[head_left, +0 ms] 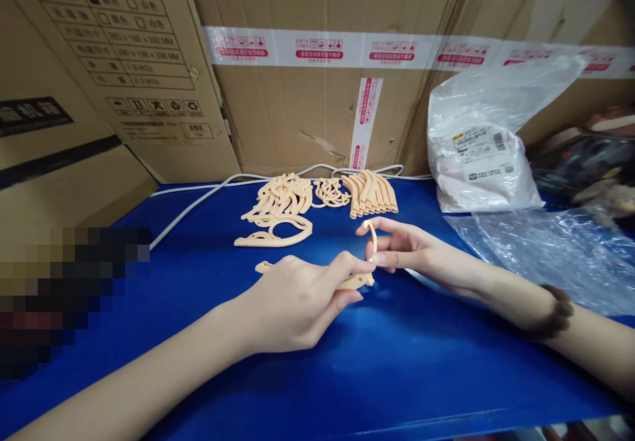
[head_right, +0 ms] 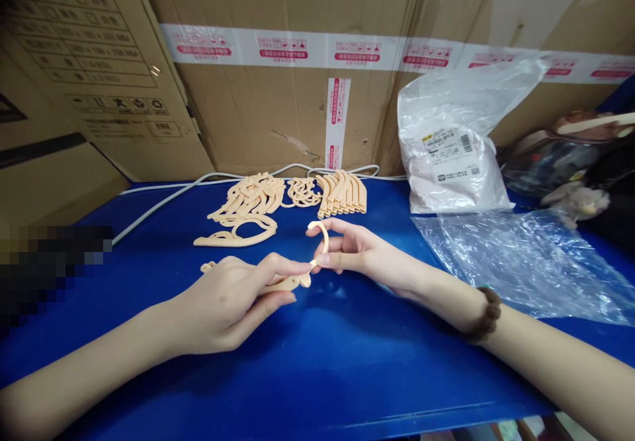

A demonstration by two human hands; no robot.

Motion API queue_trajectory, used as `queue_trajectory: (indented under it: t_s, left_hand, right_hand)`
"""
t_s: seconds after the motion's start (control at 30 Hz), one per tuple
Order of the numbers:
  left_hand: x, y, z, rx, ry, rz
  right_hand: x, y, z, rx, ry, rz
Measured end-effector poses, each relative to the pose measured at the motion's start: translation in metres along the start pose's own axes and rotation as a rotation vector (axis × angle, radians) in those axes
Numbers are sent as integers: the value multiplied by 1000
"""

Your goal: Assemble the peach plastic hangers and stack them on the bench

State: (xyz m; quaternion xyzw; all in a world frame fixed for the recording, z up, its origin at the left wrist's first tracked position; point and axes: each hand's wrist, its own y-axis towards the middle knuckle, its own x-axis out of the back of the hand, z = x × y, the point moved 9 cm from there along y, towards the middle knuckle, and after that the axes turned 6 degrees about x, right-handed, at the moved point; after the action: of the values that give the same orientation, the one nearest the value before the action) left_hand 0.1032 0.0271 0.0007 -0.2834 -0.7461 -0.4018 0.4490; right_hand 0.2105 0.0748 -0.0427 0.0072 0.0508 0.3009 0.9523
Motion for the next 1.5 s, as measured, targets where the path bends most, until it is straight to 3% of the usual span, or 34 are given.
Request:
queue_trajectory:
  t_s: [0.6, 1.27, 1.5]
  left_hand:
    - [-14, -2, 4, 0, 74, 104]
    - [-15, 3, 22, 148, 190, 118]
    - [-19, 6, 31, 271, 158, 199]
  right_hand:
    - [3, 0, 2, 18, -176, 4]
    - [8, -6, 24, 217, -527, -100]
    - [2, -7, 27, 278, -656, -102]
